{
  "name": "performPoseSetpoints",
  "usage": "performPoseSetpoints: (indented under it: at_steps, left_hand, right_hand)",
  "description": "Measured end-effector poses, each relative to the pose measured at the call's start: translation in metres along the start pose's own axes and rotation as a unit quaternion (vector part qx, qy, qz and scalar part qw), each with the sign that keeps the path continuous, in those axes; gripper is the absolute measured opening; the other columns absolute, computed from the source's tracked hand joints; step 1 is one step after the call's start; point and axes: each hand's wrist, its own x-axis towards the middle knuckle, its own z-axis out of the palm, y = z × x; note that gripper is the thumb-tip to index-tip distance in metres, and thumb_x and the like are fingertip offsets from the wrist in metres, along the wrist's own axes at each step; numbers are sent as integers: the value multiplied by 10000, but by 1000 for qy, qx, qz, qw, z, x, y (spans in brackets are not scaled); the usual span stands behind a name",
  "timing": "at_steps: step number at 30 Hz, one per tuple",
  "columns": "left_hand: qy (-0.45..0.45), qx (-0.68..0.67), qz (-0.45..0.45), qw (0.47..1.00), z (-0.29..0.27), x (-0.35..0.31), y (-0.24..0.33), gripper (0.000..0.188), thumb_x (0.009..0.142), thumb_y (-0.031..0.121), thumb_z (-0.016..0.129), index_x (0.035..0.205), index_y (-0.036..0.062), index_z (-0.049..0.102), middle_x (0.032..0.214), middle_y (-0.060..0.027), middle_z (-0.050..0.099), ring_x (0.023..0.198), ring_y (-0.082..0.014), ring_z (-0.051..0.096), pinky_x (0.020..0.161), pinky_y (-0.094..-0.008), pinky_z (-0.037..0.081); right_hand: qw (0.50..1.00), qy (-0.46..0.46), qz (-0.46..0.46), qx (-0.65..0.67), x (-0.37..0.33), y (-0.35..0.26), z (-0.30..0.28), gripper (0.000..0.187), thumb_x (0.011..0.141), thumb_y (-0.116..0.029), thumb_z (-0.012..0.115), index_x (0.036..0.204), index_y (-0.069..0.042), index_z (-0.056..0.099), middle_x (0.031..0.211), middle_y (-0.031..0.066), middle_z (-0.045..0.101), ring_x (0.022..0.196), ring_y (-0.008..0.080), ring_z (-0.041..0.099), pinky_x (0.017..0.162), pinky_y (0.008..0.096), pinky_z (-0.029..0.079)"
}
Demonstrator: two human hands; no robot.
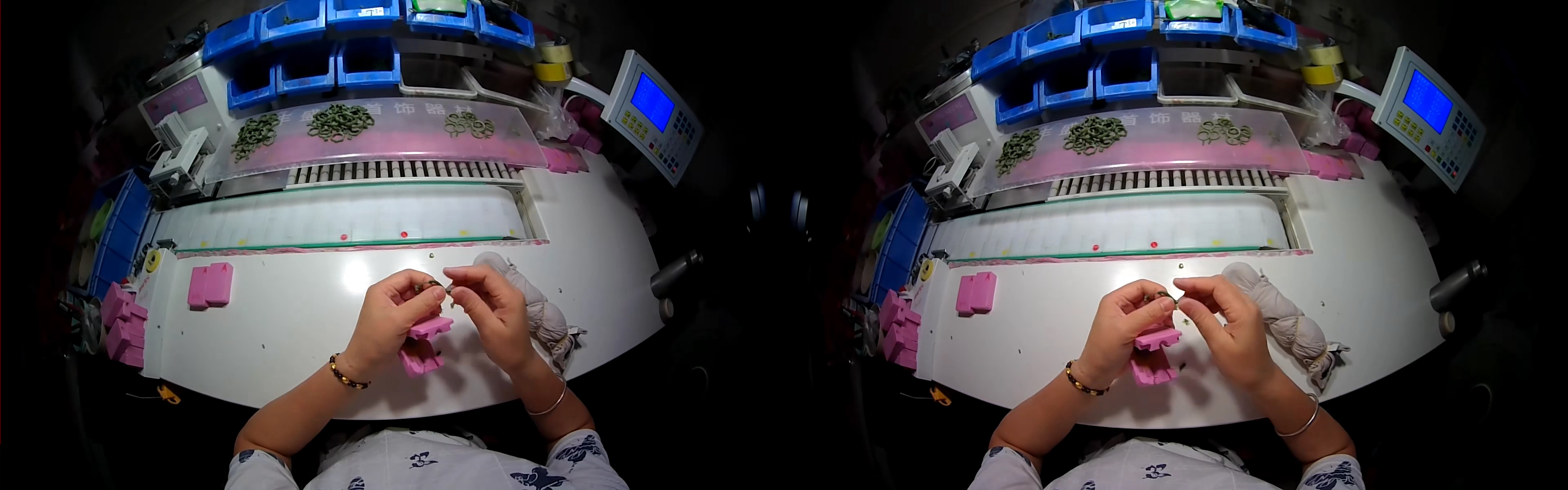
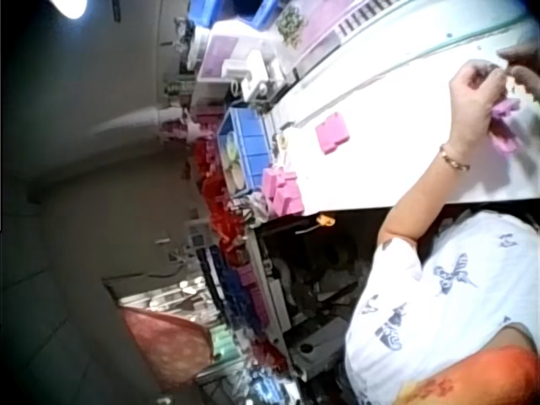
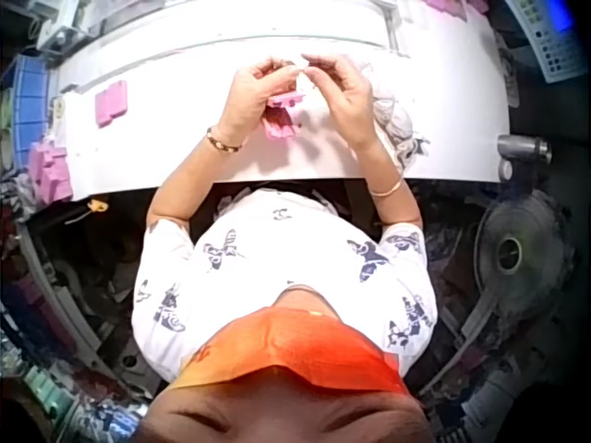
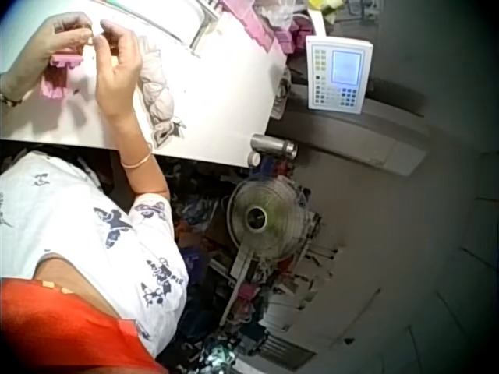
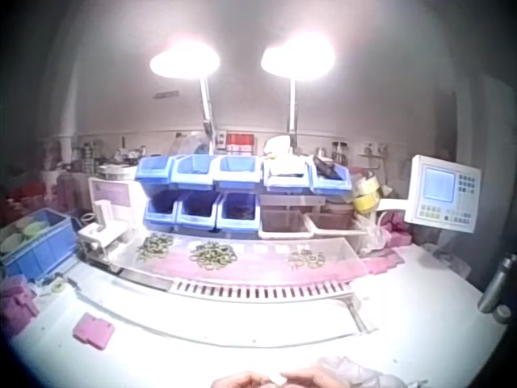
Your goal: The person places small green ring-shaped pieces and gold decorative elements into the cavities of a pink silicone mold by hand, then uses a white cloth to press the sections of the mold together.
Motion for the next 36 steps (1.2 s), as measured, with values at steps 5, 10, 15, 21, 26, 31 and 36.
performPoseSetpoints:
  at_steps: [5,10,15,21,26,31,36]
  left_hand:
    - [8,-59,-63,996,-2,2,5,167,925,151,638,989,-2,614,821,-26,621,709,-77,592,644,-228,508]
    - [-13,-52,-73,996,-2,1,7,170,910,129,655,1003,-9,618,841,-23,626,721,-79,590,669,-231,504]
    - [-17,3,-34,999,0,-1,7,165,890,89,675,1008,-12,622,877,-26,640,762,-67,594,702,-226,497]
    - [-33,154,98,983,-1,-3,4,103,873,5,654,966,-9,612,898,-32,650,719,-38,591,627,-188,488]
    - [32,376,249,892,-8,4,-5,93,824,-35,646,905,-11,607,804,-37,626,633,-59,613,559,-198,496]
    - [48,410,268,871,-4,5,-2,114,787,-13,664,887,0,611,789,-60,621,617,-115,641,561,-236,519]
    - [61,413,275,866,-5,7,0,127,781,20,681,890,13,616,803,-78,630,611,-155,650,568,-265,532]
  right_hand:
    - [927,14,-233,-294,6,-11,-7,219,777,-14,732,974,-15,638,863,120,605,739,292,592,641,353,488]
    - [877,2,-301,-375,6,-15,-10,175,762,-5,728,910,-18,635,814,108,594,701,280,569,614,360,469]
    - [961,-46,-151,-227,1,-10,-16,89,838,-24,681,911,-8,632,783,78,601,691,199,563,613,307,456]
    - [948,-151,250,123,4,2,-33,163,912,-170,643,944,-10,640,799,7,610,725,101,543,638,252,442]
    - [968,-54,-61,-236,11,-10,-17,189,834,-118,714,976,-16,642,842,68,606,721,191,560,646,290,458]
    - [957,-46,-157,-239,15,-10,-8,154,784,-20,717,926,-30,659,871,92,586,738,216,576,654,307,476]
    - [962,-40,-165,-214,19,-2,-5,132,789,13,692,908,-21,648,880,97,590,737,210,588,634,316,479]
